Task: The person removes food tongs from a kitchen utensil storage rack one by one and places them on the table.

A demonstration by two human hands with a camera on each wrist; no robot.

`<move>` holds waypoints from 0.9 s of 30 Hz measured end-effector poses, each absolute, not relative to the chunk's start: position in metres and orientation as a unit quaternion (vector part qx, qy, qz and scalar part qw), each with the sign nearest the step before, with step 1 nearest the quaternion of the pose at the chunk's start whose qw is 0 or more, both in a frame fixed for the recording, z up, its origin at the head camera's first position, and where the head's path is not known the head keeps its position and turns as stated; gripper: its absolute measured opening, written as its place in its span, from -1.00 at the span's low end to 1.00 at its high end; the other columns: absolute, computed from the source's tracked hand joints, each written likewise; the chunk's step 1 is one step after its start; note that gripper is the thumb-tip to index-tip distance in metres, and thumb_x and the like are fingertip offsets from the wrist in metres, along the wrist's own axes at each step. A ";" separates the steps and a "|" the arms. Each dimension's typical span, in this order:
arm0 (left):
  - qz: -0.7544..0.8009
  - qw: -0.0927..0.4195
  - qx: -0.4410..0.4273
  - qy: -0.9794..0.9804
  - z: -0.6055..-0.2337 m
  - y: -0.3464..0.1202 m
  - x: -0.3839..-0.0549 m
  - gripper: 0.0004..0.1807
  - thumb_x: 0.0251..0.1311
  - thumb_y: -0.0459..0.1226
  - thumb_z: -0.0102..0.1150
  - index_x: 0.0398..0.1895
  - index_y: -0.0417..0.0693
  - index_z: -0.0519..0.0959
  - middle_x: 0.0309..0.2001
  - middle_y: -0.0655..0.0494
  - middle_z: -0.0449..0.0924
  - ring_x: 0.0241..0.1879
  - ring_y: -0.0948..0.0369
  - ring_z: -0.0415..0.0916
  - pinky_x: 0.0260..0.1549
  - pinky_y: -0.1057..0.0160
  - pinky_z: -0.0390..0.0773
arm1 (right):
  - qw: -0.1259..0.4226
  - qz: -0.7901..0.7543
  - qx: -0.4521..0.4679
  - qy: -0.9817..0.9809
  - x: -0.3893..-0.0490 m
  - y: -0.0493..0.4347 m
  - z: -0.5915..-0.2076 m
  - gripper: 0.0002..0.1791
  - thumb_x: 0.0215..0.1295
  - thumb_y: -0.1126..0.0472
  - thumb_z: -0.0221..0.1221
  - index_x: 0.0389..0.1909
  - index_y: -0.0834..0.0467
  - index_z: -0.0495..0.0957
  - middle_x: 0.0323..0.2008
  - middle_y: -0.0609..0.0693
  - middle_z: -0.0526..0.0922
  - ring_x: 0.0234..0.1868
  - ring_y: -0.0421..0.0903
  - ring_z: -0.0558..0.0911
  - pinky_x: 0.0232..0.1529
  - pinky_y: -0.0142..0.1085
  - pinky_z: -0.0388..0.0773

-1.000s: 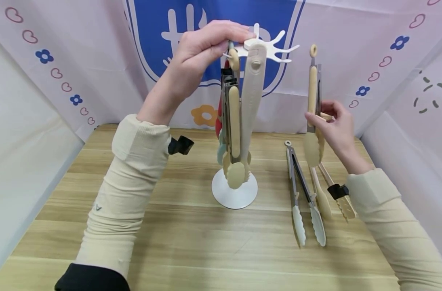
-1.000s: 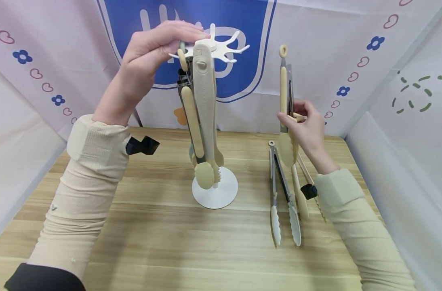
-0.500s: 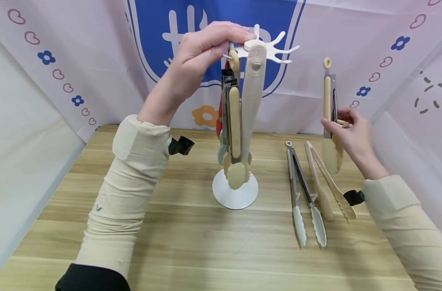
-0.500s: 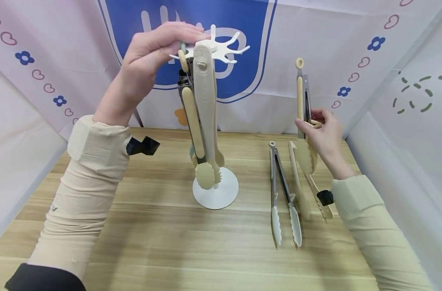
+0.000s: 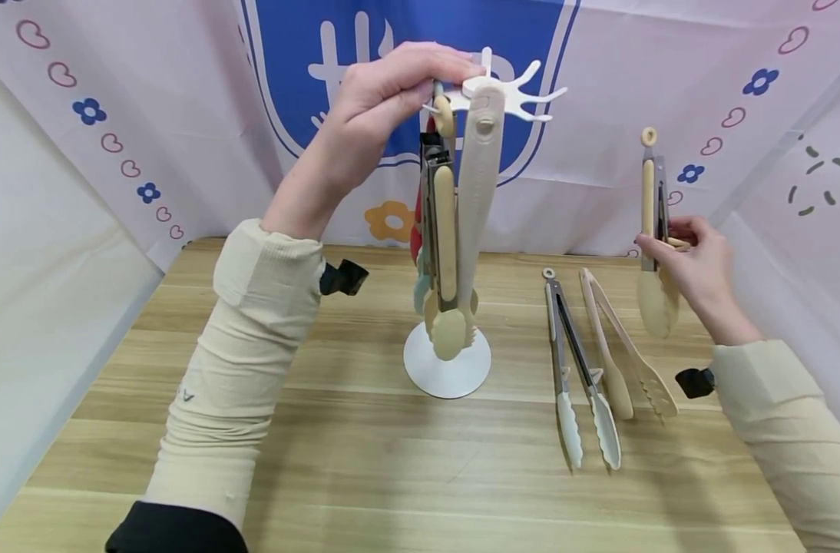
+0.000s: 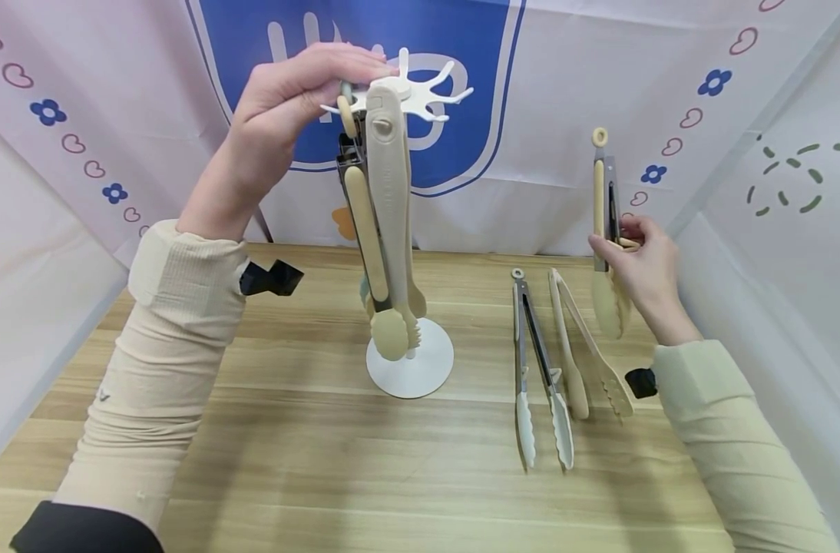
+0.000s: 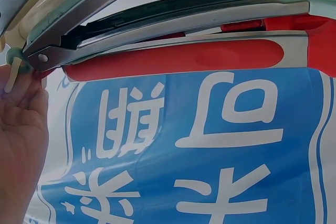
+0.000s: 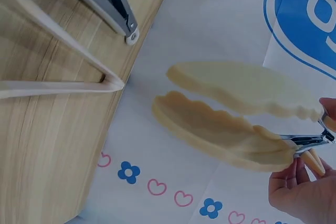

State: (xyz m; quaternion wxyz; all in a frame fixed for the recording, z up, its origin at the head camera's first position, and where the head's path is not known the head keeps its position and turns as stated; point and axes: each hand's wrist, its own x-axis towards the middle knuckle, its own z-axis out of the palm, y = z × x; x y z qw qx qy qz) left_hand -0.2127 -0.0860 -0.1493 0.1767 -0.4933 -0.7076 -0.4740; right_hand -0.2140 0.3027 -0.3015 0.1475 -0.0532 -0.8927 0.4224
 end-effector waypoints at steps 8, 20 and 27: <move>-0.479 0.173 -0.490 -0.707 -0.149 -0.086 -0.212 -0.65 0.21 -0.52 -0.30 -0.05 -0.41 0.48 0.07 -0.16 0.46 0.18 0.19 0.26 0.19 0.26 0.20 | 0.146 0.389 -0.067 -0.907 -0.212 0.315 -0.306 -0.57 0.06 -0.05 0.25 -0.15 0.12 0.42 -0.35 -0.25 0.40 -0.44 -0.42 0.39 -0.46 -0.66 0.34; -0.472 0.173 -0.487 -0.714 -0.149 -0.086 -0.212 -0.65 0.20 -0.51 -0.30 -0.04 -0.41 0.46 0.08 -0.16 0.45 0.19 0.20 0.25 0.20 0.29 0.17 | 0.122 0.355 -0.076 -0.924 -0.210 0.333 -0.319 -0.41 0.09 -0.06 0.21 -0.04 0.33 0.39 -0.29 -0.06 0.50 -0.56 -0.57 0.35 -0.54 -0.64 0.34; -0.473 0.176 -0.488 -0.712 -0.149 -0.085 -0.212 -0.65 0.21 -0.52 -0.29 -0.04 -0.41 0.47 0.07 -0.17 0.45 0.18 0.20 0.26 0.20 0.28 0.18 | 0.087 0.348 -0.067 -0.931 -0.206 0.341 -0.328 -0.31 0.15 -0.09 0.15 0.04 0.43 0.32 -0.08 0.36 0.46 -0.55 -0.59 0.33 -0.56 -0.64 0.37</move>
